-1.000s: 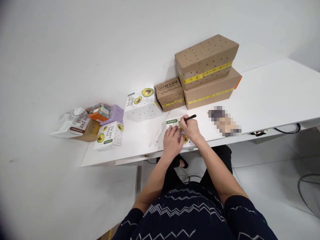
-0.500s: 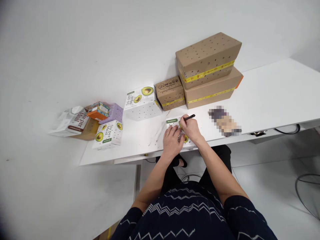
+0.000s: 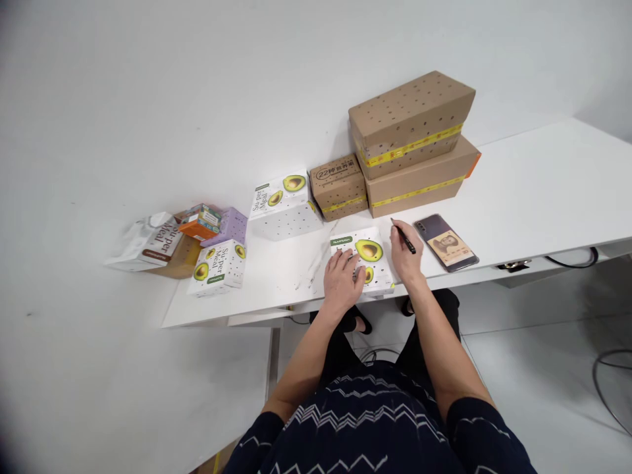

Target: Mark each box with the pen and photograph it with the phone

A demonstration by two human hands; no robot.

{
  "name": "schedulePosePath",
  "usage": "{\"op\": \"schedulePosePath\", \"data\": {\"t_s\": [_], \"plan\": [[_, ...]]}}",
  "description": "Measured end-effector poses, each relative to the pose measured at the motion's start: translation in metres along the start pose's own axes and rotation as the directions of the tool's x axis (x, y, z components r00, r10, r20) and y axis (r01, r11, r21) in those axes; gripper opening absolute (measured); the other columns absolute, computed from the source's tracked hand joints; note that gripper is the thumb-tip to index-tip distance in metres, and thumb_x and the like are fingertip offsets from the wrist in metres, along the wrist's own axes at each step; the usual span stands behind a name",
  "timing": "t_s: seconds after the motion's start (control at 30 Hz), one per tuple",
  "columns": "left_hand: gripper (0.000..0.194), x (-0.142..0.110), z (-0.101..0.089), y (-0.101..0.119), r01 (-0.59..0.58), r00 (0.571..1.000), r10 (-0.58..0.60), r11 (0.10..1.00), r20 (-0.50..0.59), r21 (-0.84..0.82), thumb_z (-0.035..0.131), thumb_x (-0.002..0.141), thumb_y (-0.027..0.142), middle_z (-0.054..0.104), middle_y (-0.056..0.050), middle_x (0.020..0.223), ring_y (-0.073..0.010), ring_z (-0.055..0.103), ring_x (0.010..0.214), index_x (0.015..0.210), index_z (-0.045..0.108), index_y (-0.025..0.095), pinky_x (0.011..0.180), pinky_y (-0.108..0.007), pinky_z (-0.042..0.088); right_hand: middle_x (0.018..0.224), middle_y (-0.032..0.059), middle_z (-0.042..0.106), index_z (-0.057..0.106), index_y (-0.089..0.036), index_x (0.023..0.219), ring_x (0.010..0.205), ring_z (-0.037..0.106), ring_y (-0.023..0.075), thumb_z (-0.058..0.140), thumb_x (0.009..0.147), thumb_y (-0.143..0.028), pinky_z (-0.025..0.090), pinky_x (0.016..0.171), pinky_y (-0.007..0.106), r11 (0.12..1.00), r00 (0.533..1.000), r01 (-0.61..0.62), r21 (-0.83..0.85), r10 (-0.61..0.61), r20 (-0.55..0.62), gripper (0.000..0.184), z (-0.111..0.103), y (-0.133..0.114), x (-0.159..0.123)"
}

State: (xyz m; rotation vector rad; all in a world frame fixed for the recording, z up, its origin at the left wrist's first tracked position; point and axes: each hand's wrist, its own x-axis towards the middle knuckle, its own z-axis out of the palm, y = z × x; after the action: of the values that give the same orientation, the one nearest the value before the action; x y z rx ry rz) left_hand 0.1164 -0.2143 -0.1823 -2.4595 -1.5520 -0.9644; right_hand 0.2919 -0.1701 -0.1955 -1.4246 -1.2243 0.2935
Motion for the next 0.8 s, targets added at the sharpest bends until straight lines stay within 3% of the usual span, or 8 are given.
{"op": "schedulePosePath", "data": {"t_s": [0.07, 0.17, 0.23, 0.3, 0.43, 0.57, 0.7, 0.8], "plan": [[0.025, -0.001, 0.001, -0.001, -0.007, 0.999, 0.006, 1.0, -0.037, -0.022, 0.056, 0.088, 0.027, 0.066, -0.011, 0.119, -0.03, 0.055, 0.12, 0.109, 0.065, 0.017, 0.103, -0.047, 0.046, 0.117, 0.014, 0.063, 0.06, -0.018, 0.119, 0.106, 0.058, 0.0257, 0.039, 0.093, -0.029, 0.047, 0.093, 0.042, 0.965, 0.98, 0.16, -0.206, -0.131, 0.147, 0.035, -0.014, 0.02, 0.002], [0.018, -0.002, 0.002, -0.002, -0.023, 0.996, 0.018, 0.998, -0.086, -0.05, 0.055, 0.087, 0.024, 0.068, -0.011, 0.109, -0.0269, 0.059, 0.111, 0.1, 0.066, 0.018, 0.1, -0.044, 0.048, 0.132, 0.0151, 0.058, 0.054, -0.013, 0.132, 0.117, 0.05, 0.0297, 0.039, 0.087, -0.015, 0.042, 0.099, 0.045, 0.818, 0.868, 0.386, -0.427, -0.165, 0.468, 0.047, -0.028, 0.041, 0.004], [0.015, -0.002, 0.002, -0.002, -0.036, 0.994, 0.03, 0.998, -0.109, -0.057, 0.055, 0.087, 0.022, 0.068, -0.011, 0.104, -0.0255, 0.06, 0.106, 0.096, 0.066, 0.018, 0.098, -0.042, 0.049, 0.135, 0.0145, 0.057, 0.051, -0.01, 0.135, 0.119, 0.047, 0.0317, 0.039, 0.085, -0.01, 0.042, 0.097, 0.045, 0.731, 0.824, 0.451, -0.513, -0.119, 0.555, 0.052, -0.028, 0.048, 0.005], [0.014, -0.002, 0.001, -0.001, -0.045, 0.992, 0.038, 0.997, -0.118, -0.057, 0.056, 0.086, 0.021, 0.068, -0.011, 0.102, -0.0251, 0.06, 0.104, 0.095, 0.066, 0.018, 0.097, -0.042, 0.05, 0.137, 0.0129, 0.057, 0.05, -0.011, 0.136, 0.121, 0.045, 0.0332, 0.037, 0.086, -0.01, 0.043, 0.095, 0.046, 0.671, 0.819, 0.464, -0.578, -0.076, 0.569, 0.052, -0.022, 0.049, 0.004], [0.014, 0.0, 0.0, -0.001, -0.047, 0.992, 0.04, 0.998, -0.12, -0.051, 0.056, 0.086, 0.022, 0.068, -0.011, 0.102, -0.0252, 0.06, 0.103, 0.095, 0.067, 0.019, 0.094, -0.041, 0.051, 0.14, 0.0088, 0.055, 0.051, -0.017, 0.137, 0.123, 0.043, 0.0347, 0.037, 0.086, -0.009, 0.042, 0.094, 0.05, 0.625, 0.82, 0.455, -0.634, -0.016, 0.572, 0.054, -0.008, 0.048, 0.003], [0.012, 0.004, 0.001, -0.007, -0.055, 0.989, 0.047, 0.997, -0.138, -0.051, 0.057, 0.085, 0.02, 0.069, -0.009, 0.099, -0.0243, 0.061, 0.101, 0.091, 0.068, 0.019, 0.092, -0.039, 0.052, 0.138, 0.0124, 0.056, 0.049, -0.016, 0.138, 0.122, 0.045, 0.0336, 0.039, 0.084, -0.009, 0.041, 0.095, 0.049, 0.673, 0.842, 0.416, -0.612, -0.031, 0.539, 0.056, -0.006, 0.048, 0.0], [0.012, 0.009, 0.0, -0.017, -0.068, 0.991, 0.06, 0.996, -0.121, -0.065, 0.056, 0.085, 0.018, 0.07, -0.007, 0.097, -0.0226, 0.061, 0.098, 0.088, 0.068, 0.02, 0.089, -0.037, 0.052, 0.135, 0.0198, 0.052, 0.049, -0.015, 0.137, 0.122, 0.043, 0.0353, 0.042, 0.088, -0.021, 0.037, 0.098, 0.053, 0.724, 0.951, 0.267, -0.636, -0.092, 0.294, 0.05, -0.028, 0.046, -0.003], [0.012, 0.011, 0.001, -0.021, -0.06, 0.992, 0.051, 0.996, -0.118, -0.066, 0.056, 0.085, 0.018, 0.07, -0.007, 0.097, -0.0225, 0.061, 0.099, 0.087, 0.068, 0.02, 0.088, -0.037, 0.051, 0.144, 0.0254, 0.037, 0.041, -0.015, 0.142, 0.127, 0.033, 0.0453, 0.053, 0.085, -0.048, 0.033, 0.096, 0.061, 0.689, 0.994, -0.026, -0.725, 0.094, 0.053, 0.066, -0.055, 0.045, -0.001]]}}
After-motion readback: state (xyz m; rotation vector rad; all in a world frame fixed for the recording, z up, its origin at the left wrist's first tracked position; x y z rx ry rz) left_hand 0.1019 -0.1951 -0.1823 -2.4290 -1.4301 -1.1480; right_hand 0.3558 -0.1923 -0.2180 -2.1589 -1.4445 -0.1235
